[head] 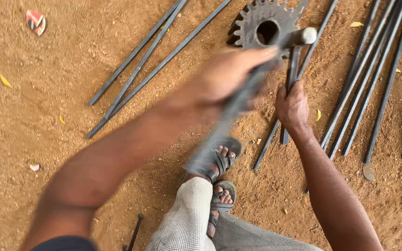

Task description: The person uses a hammer to strike metal rods against a large metal gear on a dirt floor, handling the rods one by one.

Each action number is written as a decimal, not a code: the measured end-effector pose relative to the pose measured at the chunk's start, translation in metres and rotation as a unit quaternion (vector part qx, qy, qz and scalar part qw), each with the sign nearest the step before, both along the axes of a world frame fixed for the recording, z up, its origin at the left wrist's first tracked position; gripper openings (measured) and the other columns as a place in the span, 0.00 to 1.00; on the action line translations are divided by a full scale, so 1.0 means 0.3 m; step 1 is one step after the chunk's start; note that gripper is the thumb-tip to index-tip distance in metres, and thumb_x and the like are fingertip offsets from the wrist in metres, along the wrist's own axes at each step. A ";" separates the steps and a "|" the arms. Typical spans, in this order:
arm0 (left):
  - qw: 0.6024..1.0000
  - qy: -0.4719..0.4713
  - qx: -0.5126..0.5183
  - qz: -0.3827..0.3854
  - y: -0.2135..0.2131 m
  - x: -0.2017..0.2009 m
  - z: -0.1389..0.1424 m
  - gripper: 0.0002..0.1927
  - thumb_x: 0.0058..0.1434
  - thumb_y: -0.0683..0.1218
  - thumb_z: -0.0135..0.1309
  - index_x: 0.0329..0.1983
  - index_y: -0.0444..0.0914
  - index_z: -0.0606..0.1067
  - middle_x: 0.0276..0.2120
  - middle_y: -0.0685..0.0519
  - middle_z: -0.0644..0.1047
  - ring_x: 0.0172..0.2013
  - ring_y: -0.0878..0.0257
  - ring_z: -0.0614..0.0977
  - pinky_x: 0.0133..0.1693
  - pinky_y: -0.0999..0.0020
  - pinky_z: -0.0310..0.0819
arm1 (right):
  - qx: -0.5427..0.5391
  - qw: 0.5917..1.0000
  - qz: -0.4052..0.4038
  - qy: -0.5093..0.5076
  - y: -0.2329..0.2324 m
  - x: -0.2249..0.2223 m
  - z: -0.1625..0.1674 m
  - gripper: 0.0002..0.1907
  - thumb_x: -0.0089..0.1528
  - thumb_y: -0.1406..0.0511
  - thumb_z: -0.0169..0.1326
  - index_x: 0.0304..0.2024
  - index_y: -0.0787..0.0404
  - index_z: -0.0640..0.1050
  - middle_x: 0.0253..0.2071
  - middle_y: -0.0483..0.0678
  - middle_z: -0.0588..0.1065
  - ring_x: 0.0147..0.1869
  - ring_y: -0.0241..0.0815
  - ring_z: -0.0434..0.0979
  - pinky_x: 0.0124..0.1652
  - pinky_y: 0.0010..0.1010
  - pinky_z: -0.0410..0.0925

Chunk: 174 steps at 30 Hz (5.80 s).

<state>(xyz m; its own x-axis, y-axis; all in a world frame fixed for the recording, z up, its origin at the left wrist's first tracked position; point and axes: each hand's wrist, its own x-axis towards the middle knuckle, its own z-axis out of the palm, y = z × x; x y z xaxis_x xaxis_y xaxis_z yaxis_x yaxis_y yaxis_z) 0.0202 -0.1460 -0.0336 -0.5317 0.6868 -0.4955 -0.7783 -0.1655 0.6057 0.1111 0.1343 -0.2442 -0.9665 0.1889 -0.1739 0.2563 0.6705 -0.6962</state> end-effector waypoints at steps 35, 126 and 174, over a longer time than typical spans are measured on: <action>0.794 0.386 -0.346 -0.317 0.484 0.522 -0.666 0.21 0.69 0.59 0.54 0.32 0.37 0.74 0.19 0.55 0.71 0.15 0.65 0.68 0.15 0.65 0.60 | 0.207 0.906 -0.117 -0.349 0.150 0.321 0.063 0.21 0.75 0.55 0.33 0.53 0.65 0.68 0.25 0.53 0.75 0.18 0.39 0.69 0.15 0.36 0.64; 0.877 -0.063 -0.464 -0.105 -0.777 0.676 -0.704 0.38 0.65 0.77 0.36 0.15 0.44 0.63 0.10 0.59 0.59 0.10 0.64 0.58 0.14 0.66 0.50 | 0.065 0.972 -0.088 -0.207 -0.030 -0.196 0.294 0.20 0.74 0.54 0.37 0.51 0.63 0.70 0.30 0.50 0.72 0.21 0.35 0.62 0.17 0.31 0.60; 0.893 -0.056 0.443 0.049 0.179 0.129 0.090 0.22 0.86 0.51 0.37 0.60 0.24 0.67 0.53 0.32 0.78 0.52 0.47 0.85 0.50 0.58 0.86 | 0.119 0.993 0.009 -0.024 -0.228 0.031 0.516 0.24 0.75 0.52 0.40 0.63 0.63 0.66 0.48 0.55 0.72 0.51 0.46 0.70 0.50 0.40 0.65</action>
